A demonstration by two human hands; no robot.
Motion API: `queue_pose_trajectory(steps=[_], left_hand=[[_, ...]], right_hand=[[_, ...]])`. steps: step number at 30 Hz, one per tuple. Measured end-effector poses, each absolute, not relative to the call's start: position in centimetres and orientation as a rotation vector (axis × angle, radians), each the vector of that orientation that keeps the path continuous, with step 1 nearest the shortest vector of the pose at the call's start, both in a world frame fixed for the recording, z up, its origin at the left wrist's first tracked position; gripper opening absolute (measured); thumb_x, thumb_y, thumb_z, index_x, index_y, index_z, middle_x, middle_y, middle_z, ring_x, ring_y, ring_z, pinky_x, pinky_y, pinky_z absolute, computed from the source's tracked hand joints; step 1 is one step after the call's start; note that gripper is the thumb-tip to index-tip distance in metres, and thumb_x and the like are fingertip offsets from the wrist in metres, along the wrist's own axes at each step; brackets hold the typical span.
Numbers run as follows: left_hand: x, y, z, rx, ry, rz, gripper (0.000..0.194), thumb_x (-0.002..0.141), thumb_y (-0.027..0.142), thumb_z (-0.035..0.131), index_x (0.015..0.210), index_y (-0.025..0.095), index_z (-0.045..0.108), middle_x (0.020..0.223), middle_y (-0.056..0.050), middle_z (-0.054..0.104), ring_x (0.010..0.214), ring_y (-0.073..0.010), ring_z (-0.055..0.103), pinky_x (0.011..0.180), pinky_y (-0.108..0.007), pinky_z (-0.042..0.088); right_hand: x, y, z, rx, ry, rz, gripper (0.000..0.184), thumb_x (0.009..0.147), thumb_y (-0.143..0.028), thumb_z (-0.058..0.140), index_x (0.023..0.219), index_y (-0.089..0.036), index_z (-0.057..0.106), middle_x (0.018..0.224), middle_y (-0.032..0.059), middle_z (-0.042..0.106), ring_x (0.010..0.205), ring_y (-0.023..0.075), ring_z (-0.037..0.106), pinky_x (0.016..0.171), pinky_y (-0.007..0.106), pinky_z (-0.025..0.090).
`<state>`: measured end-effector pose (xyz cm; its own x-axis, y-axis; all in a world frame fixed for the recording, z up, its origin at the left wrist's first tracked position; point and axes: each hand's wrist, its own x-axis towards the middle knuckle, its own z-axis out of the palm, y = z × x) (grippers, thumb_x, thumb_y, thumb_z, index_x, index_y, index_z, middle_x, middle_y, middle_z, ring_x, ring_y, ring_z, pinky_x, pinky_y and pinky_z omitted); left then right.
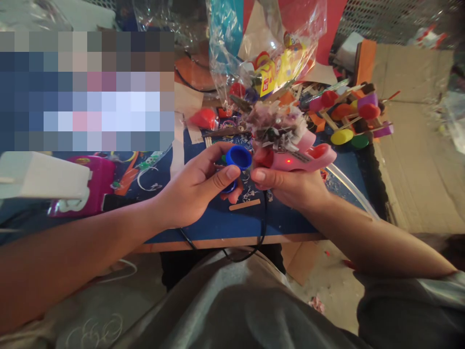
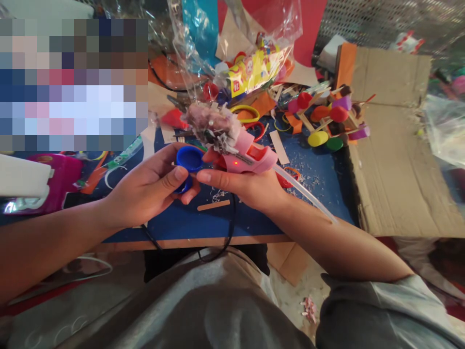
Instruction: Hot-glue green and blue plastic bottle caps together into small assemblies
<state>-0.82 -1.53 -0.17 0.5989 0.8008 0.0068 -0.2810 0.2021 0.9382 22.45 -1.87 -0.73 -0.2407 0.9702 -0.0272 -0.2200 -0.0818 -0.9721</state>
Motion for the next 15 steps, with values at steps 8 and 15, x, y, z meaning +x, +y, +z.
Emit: queue_pose_trajectory(steps=[8, 15], left_hand=[[-0.81, -1.58, -0.19, 1.157, 0.487, 0.788, 0.048, 0.108, 0.054, 0.093, 0.124, 0.024, 0.059, 0.081, 0.005, 0.074, 0.073, -0.0107, 0.076, 0.07, -0.02, 0.061], [-0.69, -1.56, -0.05, 1.133, 0.493, 0.752, 0.044, 0.107, 0.052, 0.094, 0.118, 0.024, 0.063, 0.08, 0.004, 0.075, 0.07, -0.0128, 0.072, 0.069, -0.024, 0.058]], right_hand=[[21.72, -1.97, -0.19, -0.777, -1.164, 1.786, 0.043, 0.091, -0.043, 0.108, 0.1, -0.026, 0.069, 0.086, -0.0064, 0.074, 0.069, 0.0195, 0.085, 0.073, 0.038, 0.078], [22.35, -1.71, -0.17, -0.871, -1.198, 1.76, 0.058, 0.075, -0.036, 0.118, 0.096, -0.026, 0.064, 0.083, -0.0066, 0.067, 0.062, 0.0115, 0.066, 0.053, 0.024, 0.058]])
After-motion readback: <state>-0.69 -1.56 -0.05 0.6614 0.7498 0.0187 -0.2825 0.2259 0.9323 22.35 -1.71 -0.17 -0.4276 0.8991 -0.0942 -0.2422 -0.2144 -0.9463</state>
